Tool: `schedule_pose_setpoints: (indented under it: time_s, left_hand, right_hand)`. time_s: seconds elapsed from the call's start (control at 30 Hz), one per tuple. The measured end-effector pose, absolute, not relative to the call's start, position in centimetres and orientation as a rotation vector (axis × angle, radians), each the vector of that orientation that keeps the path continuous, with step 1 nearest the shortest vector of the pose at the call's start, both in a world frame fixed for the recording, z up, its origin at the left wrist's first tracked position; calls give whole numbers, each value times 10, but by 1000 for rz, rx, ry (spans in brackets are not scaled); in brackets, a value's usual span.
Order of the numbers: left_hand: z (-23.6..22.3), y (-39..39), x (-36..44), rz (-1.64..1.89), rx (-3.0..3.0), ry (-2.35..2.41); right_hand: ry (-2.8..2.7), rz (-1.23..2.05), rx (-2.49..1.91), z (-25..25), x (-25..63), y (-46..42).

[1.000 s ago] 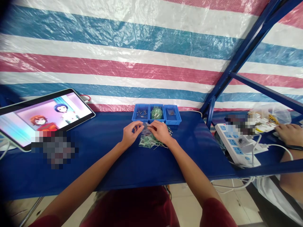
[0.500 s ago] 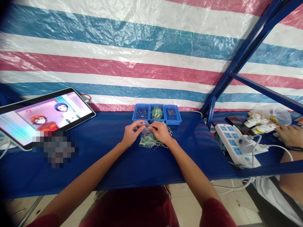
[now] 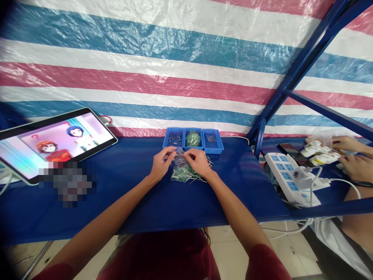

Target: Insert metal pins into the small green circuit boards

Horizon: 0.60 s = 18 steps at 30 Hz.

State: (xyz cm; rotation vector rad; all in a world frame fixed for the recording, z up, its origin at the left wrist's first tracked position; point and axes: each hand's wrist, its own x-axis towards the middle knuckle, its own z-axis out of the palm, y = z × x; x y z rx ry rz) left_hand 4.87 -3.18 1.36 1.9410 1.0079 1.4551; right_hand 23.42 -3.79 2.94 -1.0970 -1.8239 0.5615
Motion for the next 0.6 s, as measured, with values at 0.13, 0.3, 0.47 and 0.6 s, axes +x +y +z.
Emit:
schedule_pose_setpoints:
  time_s: [0.13, 0.3, 0.47, 0.6]
  left_hand:
    - [15, -33, 47, 1588, 2239, 986]
    - [13, -29, 45, 1575, 2662, 974]
    - [13, -29, 46, 1581, 2773, 1005]
    - [12, -30, 46, 1560, 2691, 983]
  right_hand:
    - [-1773, 633, -1118, 29, 234, -38]
    - [-1721, 761, -1124, 28, 234, -38]
    - [-1728, 856, -1082, 27, 234, -38]
    - [-1764, 854, -1067, 30, 235, -40]
